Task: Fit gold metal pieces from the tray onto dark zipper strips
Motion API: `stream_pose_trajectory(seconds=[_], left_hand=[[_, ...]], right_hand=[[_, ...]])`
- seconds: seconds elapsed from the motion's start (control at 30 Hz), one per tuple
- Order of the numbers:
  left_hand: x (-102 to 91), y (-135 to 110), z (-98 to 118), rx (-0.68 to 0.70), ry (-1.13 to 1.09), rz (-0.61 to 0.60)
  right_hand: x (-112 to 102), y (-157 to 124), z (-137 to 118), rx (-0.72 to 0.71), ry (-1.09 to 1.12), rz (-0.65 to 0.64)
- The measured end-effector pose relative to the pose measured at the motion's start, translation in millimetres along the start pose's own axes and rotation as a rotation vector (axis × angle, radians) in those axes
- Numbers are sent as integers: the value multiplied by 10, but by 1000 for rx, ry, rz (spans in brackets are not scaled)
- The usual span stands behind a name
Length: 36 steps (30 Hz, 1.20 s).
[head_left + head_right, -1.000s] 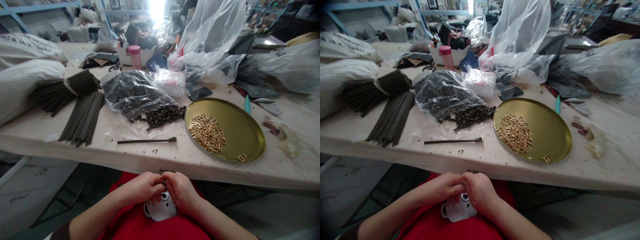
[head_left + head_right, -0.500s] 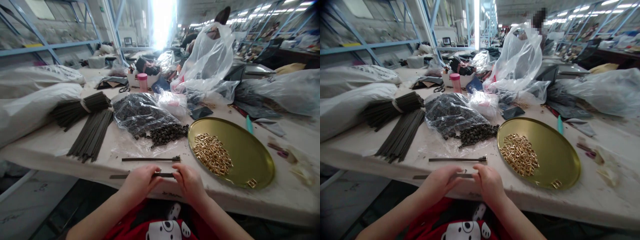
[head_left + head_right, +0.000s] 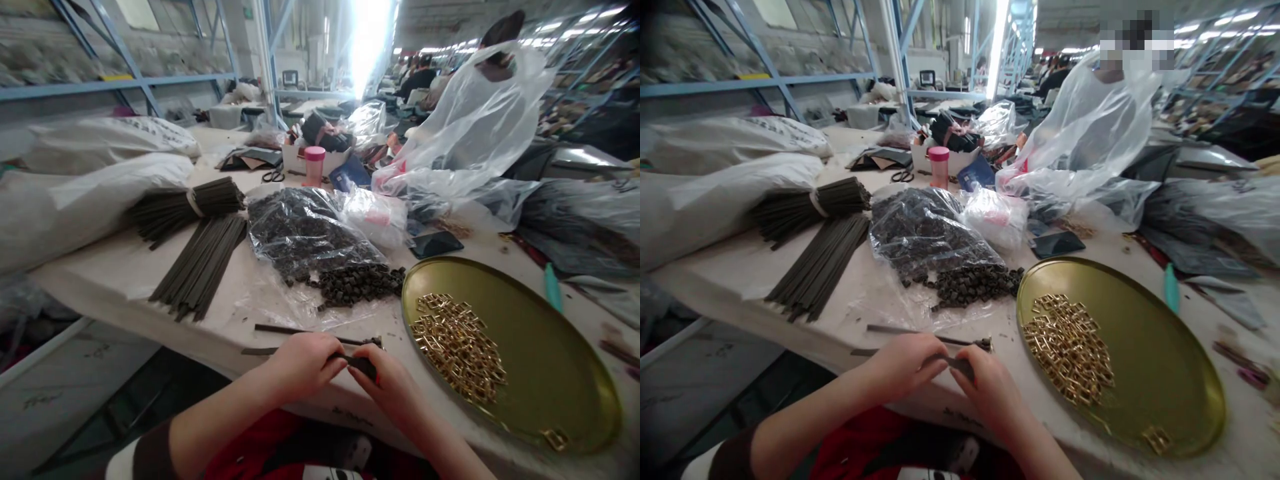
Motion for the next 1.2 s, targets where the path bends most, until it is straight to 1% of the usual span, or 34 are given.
stream_pose_trajectory(seconds=[0.1,0.2,0.3,0.4,0.47,0.53,0.6,0.67,0.73,0.8,0.87,0.97,1.03,1.1,1.2], left_hand=[[42,58,5,-26,-21,-92],[132,88,49,-34,-120,-185],[141,87,103,-37,-227,-208],[113,41,192,-53,-373,-237],[76,-17,295,-80,-529,-238],[36,-97,406,-133,-686,-208],[44,-202,500,-215,-809,-181],[106,-313,566,-295,-883,-183],[161,-382,597,-314,-894,-192],[152,-387,582,-238,-796,-194],[73,-348,482,-129,-544,-175],[-140,-239,179,-39,-52,-38],[-242,-151,-12,-9,196,95],[-156,-59,-191,0,251,136],[37,31,-315,29,294,173]], right_hand=[[44,5,-27,6,-27,-35],[83,-23,-84,-22,-35,-56],[60,-86,-164,-72,-71,-48],[-51,-178,-266,-121,-102,-30],[-175,-276,-405,-206,-119,-3],[-334,-431,-614,-357,-125,56],[-480,-620,-810,-507,-129,133],[-552,-773,-922,-594,-142,187],[-534,-847,-945,-618,-165,196],[-478,-823,-875,-583,-197,192],[-430,-707,-721,-504,-219,188],[-416,-433,-397,-359,-226,219],[-398,-248,-170,-271,-262,254],[-379,-126,27,-204,-320,316],[-346,-113,242,-151,-369,404]])
Point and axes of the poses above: each hand's wrist, its own y-axis towards the middle knuckle, its own x-axis out of the palm, z = x × y, the point moved 10 cm from there along y, towards the middle knuckle, and after that the axes turned 10 degrees about x, right-handed, at the moved point
